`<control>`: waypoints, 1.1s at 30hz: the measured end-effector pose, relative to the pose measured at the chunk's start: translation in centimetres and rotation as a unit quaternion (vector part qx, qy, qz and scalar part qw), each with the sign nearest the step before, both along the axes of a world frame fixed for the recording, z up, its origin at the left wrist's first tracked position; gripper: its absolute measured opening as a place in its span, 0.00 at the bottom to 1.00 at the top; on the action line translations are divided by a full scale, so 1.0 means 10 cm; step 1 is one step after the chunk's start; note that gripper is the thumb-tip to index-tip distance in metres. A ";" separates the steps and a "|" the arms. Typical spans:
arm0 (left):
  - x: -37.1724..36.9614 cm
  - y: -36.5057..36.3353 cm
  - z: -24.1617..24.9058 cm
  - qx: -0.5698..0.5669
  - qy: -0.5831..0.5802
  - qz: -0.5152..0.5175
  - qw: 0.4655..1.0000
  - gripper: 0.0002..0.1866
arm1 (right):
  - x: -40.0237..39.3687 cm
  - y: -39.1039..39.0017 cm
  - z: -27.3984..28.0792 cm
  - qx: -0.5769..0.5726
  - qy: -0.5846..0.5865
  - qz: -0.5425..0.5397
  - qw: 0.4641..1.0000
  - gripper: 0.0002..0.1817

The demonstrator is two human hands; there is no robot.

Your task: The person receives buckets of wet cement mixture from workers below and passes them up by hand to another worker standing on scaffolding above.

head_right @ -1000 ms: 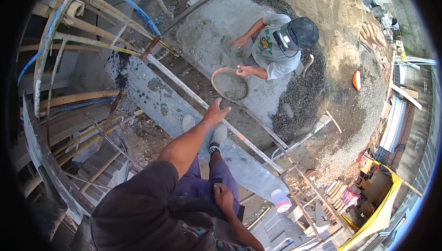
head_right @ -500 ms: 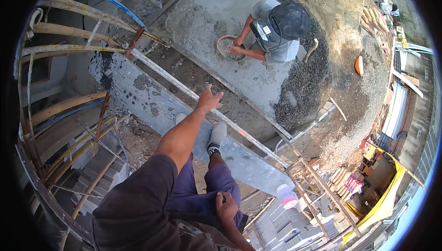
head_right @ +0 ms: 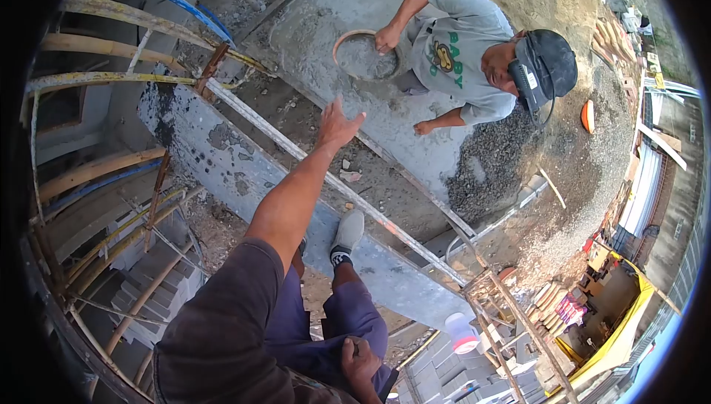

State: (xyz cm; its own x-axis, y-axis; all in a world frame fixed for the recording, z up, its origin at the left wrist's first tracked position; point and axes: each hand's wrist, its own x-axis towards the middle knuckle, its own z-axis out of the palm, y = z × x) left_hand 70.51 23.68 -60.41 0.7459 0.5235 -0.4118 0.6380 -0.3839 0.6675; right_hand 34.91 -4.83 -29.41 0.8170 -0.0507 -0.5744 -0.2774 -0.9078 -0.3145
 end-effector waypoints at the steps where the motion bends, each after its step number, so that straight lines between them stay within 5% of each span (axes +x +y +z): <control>1: 0.14 0.03 0.11 0.003 -0.026 0.001 1.000 0.46 | -0.01 -0.02 0.00 0.002 0.000 -0.001 1.000 0.08; 5: 0.70 0.11 0.56 0.026 -0.051 0.009 0.998 0.46 | 0.01 -0.07 -0.06 0.003 -0.007 0.014 1.000 0.09; 8: 0.91 0.06 1.15 -0.225 -0.120 0.025 0.967 0.40 | 0.06 -0.09 -0.07 -0.005 0.000 0.022 1.000 0.11; 9: 0.84 0.04 1.30 -0.269 -0.190 0.082 0.941 0.28 | 0.08 -0.09 -0.06 -0.005 0.006 0.023 1.000 0.11; 14: -0.08 0.14 2.25 -0.421 -0.177 0.145 0.878 0.14 | 0.23 -0.05 0.04 -0.001 0.013 0.043 0.999 0.15; 29: -2.30 0.19 4.98 -0.461 -0.117 0.393 0.787 0.07 | 0.59 -0.02 0.70 0.068 0.144 0.128 0.979 0.18; 31: -2.62 0.23 5.44 -0.445 -0.141 0.420 0.778 0.05 | 0.65 -0.14 0.47 0.138 0.112 0.140 0.974 0.23; 33: -2.99 0.27 5.91 -0.424 -0.166 0.453 0.767 0.07 | 0.84 -0.18 0.22 0.182 0.210 0.099 0.956 0.22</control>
State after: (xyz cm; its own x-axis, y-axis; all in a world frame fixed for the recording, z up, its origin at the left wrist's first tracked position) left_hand 40.59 26.42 -1.32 0.3721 0.5371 -0.7570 0.1283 0.7780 0.6150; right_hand 43.27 -6.63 -27.19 0.4837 0.3465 -0.8037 -0.2819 -0.8077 -0.5179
